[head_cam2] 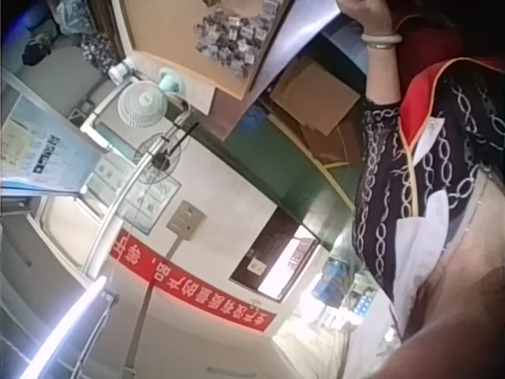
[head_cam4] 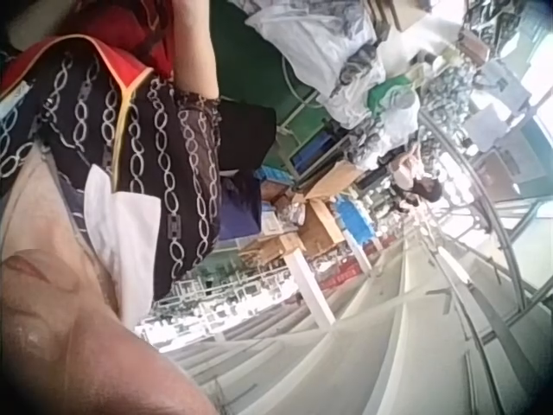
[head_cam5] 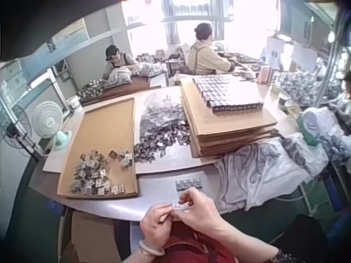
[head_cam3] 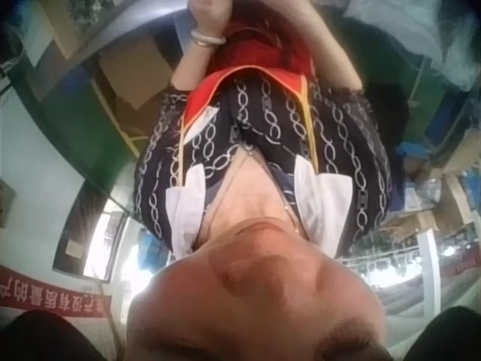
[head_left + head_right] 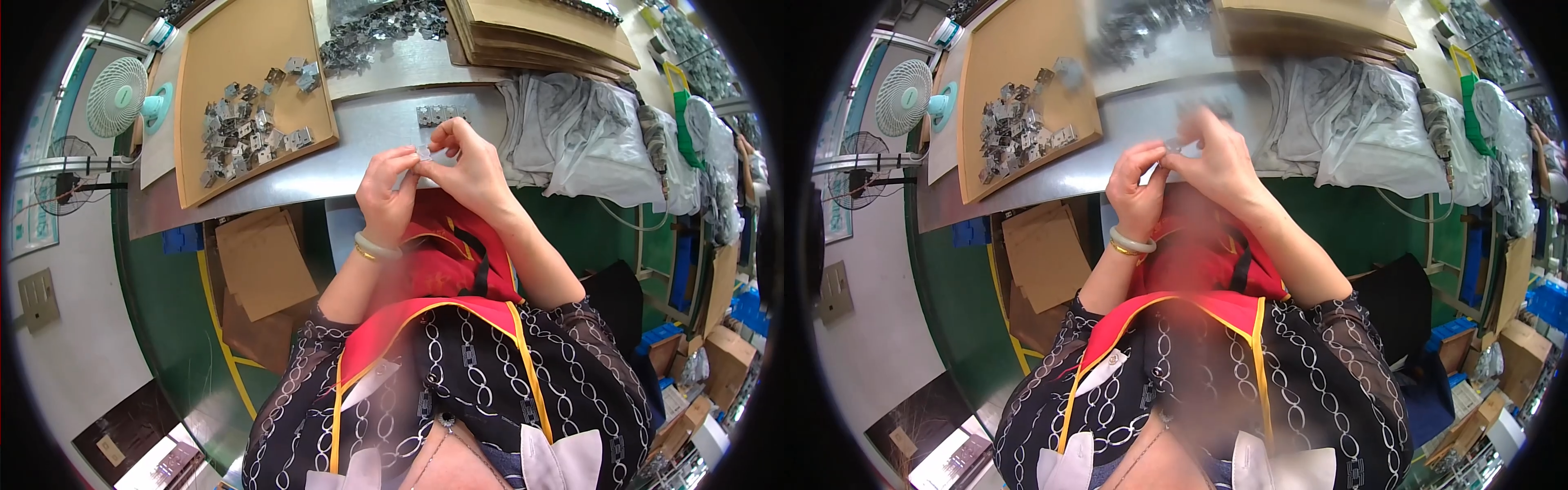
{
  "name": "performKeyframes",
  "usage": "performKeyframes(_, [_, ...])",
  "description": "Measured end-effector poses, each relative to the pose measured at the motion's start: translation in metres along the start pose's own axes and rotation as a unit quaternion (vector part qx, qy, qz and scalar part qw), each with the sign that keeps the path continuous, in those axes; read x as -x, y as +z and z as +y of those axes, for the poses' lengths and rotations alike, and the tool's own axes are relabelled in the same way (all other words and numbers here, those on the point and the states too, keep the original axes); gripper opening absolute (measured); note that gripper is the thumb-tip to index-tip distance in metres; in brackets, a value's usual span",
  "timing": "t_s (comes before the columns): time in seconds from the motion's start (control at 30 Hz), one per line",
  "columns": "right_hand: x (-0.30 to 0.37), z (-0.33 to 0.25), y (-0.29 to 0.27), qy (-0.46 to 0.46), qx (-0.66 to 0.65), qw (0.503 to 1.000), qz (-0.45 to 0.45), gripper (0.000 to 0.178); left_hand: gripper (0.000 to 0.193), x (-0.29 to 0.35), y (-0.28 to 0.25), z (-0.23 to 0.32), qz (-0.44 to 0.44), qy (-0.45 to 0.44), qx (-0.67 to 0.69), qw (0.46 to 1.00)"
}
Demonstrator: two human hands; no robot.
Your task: The person assembles small metal components into plastic housings by hand, taking parts from storage trays and cardboard inserts at a factory workbench.
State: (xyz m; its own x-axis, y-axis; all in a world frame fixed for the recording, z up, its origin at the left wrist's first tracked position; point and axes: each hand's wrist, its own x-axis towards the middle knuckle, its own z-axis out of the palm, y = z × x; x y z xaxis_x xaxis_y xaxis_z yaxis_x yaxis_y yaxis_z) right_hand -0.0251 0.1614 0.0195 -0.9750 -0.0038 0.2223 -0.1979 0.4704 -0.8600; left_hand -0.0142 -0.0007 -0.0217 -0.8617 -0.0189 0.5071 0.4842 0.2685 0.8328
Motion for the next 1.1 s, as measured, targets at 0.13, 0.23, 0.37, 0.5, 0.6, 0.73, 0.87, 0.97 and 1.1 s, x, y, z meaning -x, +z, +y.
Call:
performKeyframes(0.13, [0.005,0.021,-0.003,0.038,-0.081,0.992,-0.088,0.043,0.029,0.001,-0.005,0.007,-0.027,0.08,-0.02,0.996])
performKeyframes(0.23, [0.016,0.031,-0.003,0.146,-0.253,0.941,-0.17,0.037,0.03,0.004,-0.007,0.007,-0.044,0.12,-0.032,0.991])
performKeyframes(0.37, [0.035,0.043,-0.003,0.149,-0.223,0.945,-0.185,0.035,0.029,0.019,-0.009,0.012,-0.062,0.137,-0.036,0.988])
performKeyframes(0.5, [0.046,0.047,0.003,0.145,-0.277,0.935,-0.169,0.032,0.032,0.025,-0.014,0.011,-0.077,0.132,-0.022,0.988])
performKeyframes(0.6, [0.047,0.039,0.001,0.147,-0.26,0.941,-0.161,0.027,0.036,0.026,-0.018,0.014,-0.094,0.138,-0.024,0.986])
performKeyframes(0.73, [0.057,0.054,0.007,0.167,-0.273,0.934,-0.16,0.028,0.038,0.028,-0.019,0.009,-0.106,0.148,-0.023,0.983])
performKeyframes(0.87, [0.049,0.06,0.008,0.207,-0.323,0.904,-0.191,0.044,0.038,0.016,-0.025,-0.001,-0.143,0.166,-0.046,0.975])
performKeyframes(0.97, [0.026,0.061,-0.011,0.129,-0.291,0.922,-0.222,0.055,0.035,-0.005,-0.026,-0.003,-0.189,0.188,-0.075,0.961])
performKeyframes(1.1, [-0.004,0.072,-0.034,0.065,-0.18,0.977,-0.1,0.038,0.03,-0.042,-0.027,-0.023,-0.22,0.145,-0.167,0.95])
